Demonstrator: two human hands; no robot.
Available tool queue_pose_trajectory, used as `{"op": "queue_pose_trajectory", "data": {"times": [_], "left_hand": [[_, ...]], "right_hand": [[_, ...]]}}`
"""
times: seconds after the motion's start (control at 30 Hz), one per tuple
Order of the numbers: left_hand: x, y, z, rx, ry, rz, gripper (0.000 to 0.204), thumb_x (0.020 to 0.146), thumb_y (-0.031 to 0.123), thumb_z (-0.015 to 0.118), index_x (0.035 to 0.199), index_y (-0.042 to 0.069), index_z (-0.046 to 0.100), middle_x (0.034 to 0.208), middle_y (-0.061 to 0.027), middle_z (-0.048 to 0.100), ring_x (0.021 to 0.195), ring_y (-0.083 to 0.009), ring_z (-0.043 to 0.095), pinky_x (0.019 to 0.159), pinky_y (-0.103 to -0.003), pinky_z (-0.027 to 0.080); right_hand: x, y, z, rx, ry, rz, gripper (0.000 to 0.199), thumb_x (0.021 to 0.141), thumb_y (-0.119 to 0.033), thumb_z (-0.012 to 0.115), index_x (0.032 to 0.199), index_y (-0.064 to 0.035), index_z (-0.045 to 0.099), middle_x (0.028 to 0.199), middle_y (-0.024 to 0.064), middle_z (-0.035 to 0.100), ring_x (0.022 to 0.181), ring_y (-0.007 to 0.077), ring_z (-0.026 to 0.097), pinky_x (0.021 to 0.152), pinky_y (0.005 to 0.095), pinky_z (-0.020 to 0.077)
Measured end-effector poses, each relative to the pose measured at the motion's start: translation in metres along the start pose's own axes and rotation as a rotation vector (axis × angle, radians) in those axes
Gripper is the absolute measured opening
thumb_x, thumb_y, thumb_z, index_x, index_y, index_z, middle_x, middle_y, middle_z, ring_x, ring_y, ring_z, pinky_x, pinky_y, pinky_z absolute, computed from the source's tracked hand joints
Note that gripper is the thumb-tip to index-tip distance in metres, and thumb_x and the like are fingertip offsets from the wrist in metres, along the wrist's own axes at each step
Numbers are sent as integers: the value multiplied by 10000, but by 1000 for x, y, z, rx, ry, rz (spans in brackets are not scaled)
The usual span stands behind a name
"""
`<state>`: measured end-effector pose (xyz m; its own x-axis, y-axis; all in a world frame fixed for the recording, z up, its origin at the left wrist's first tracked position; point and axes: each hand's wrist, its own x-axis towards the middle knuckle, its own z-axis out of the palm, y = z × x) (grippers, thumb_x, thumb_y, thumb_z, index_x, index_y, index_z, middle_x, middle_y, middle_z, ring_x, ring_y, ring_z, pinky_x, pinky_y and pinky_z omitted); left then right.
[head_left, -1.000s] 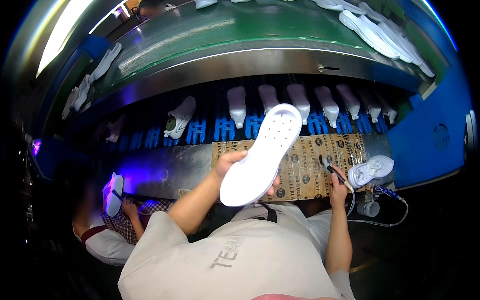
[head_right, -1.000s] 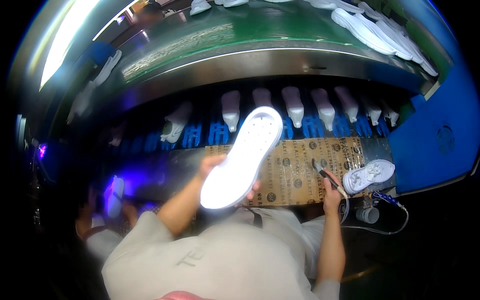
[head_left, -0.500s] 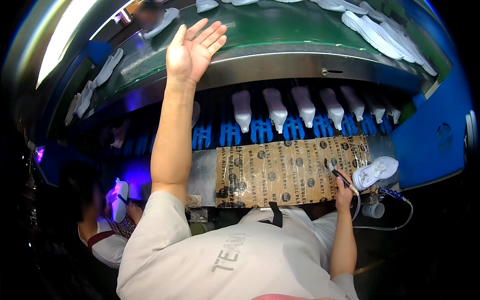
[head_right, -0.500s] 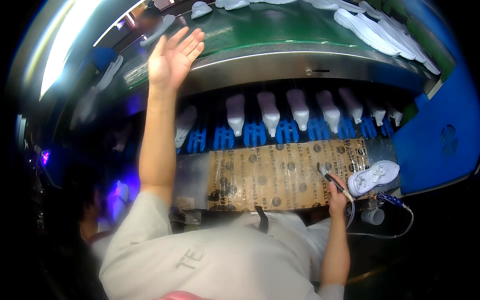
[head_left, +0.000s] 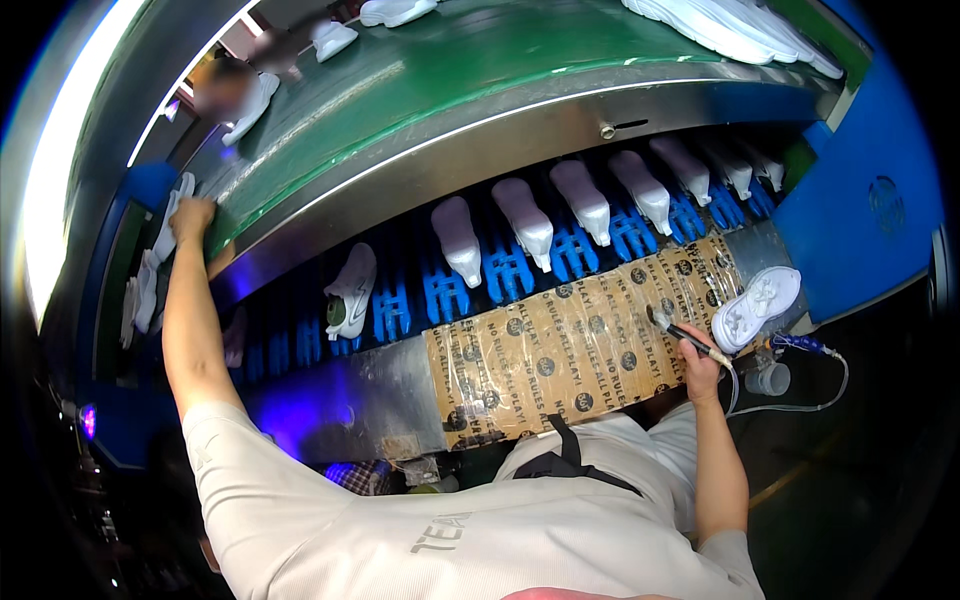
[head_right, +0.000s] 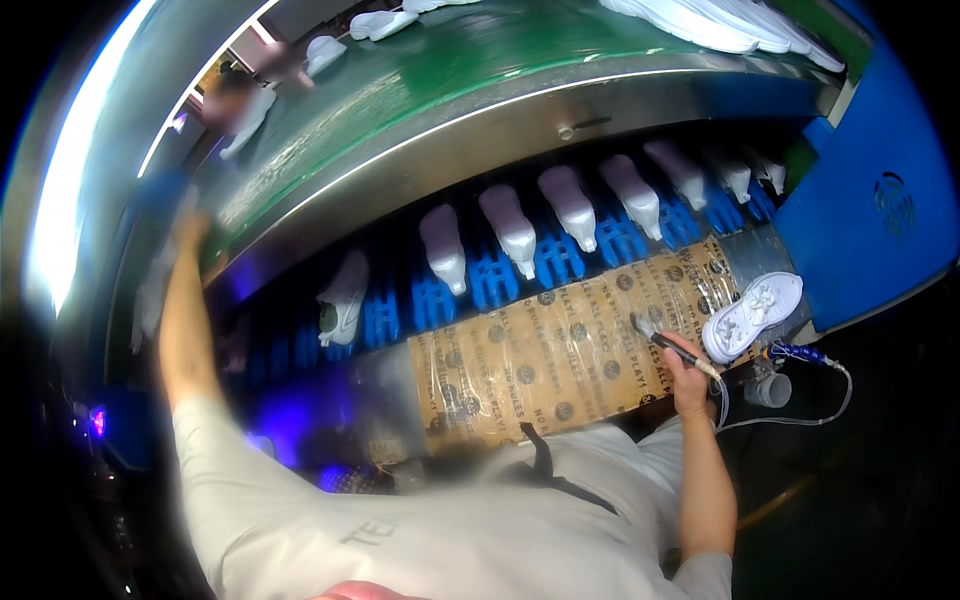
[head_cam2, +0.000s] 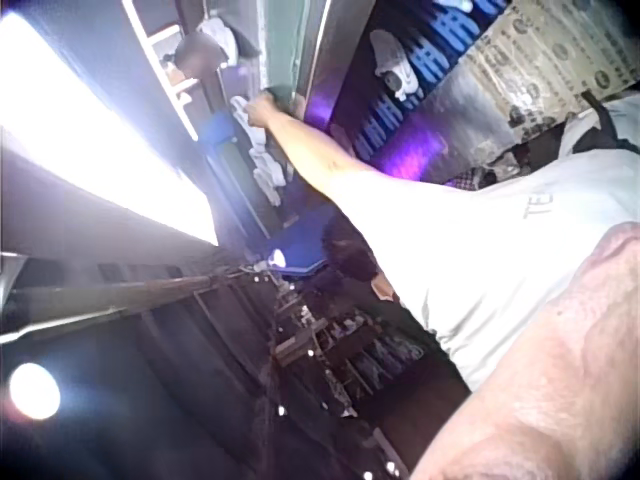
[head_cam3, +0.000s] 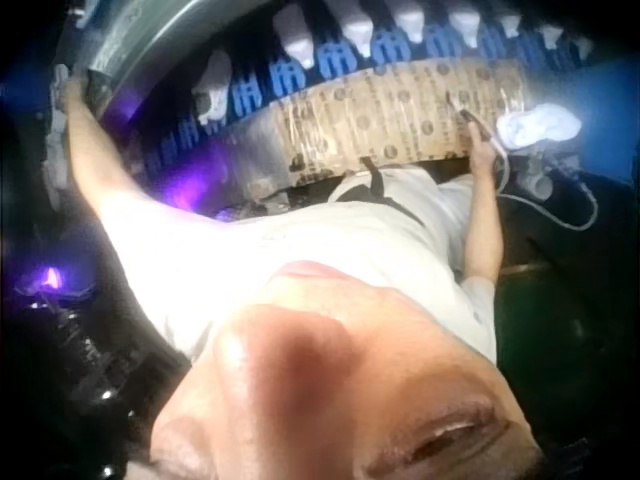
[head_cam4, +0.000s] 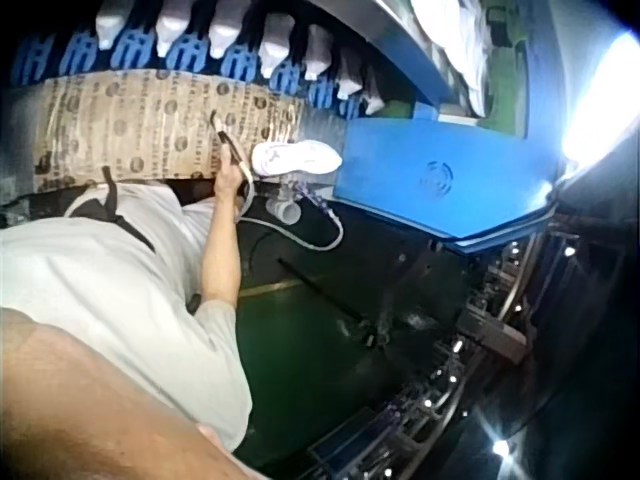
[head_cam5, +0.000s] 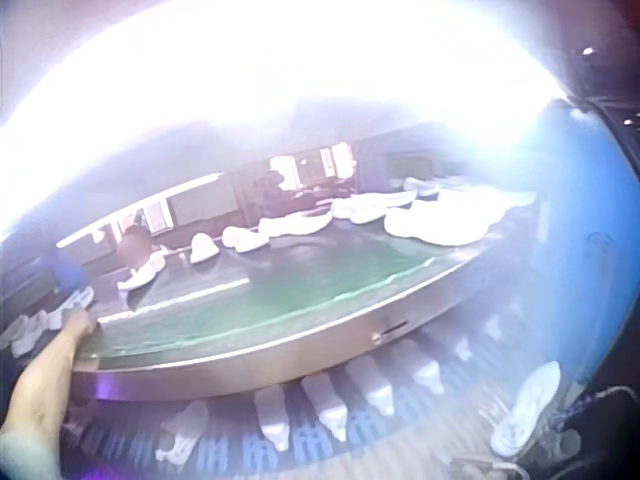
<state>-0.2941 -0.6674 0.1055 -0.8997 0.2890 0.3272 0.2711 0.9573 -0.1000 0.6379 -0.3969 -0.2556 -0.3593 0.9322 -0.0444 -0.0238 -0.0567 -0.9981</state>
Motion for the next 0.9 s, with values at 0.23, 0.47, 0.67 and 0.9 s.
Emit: {"op": "queue_pose_trajectory", "data": {"times": [0.23, 0.47, 0.67, 0.9], "left_hand": [[81, -151, 48, 118, -60, -185, 910, 929, 559, 521, 1578, -23, 259, 1436, -306, 569, 1336, -447, 562, 1109, -592, 379], [54, -179, 17, 268, 62, -130, 610, 906, 462, 577, 1232, -38, 702, 1291, -290, 667, 1222, -430, 650, 1042, -502, 503], [-67, -58, -35, -110, 117, -80, 734, 770, 536, 765, 1192, -62, 706, 1197, -312, 697, 1146, -445, 676, 990, -456, 525], [-289, 38, -113, -941, 463, 111, 655, 807, 312, 848, 1299, -33, 587, 1152, -199, 669, 1128, -297, 665, 940, -406, 533]], "right_hand": [[-3, -13, 7, 5, 24, 0, 318, 977, -165, 712, 1248, -3, 689, 986, 5, 691, 780, 73, 573, 715, 217, 473], [2, -2, 9, 50, 21, 2, 321, 976, -137, 701, 1258, 13, 678, 997, 25, 697, 771, 81, 569, 729, 220, 475], [0, -1, 2, 18, 7, -18, 341, 978, -167, 710, 1267, 11, 677, 1019, 19, 680, 797, 81, 573, 726, 219, 479], [-1, -13, 7, 5, -54, -64, 346, 983, -148, 695, 1284, 20, 668, 1015, 23, 677, 818, 80, 576, 747, 220, 479]]}}
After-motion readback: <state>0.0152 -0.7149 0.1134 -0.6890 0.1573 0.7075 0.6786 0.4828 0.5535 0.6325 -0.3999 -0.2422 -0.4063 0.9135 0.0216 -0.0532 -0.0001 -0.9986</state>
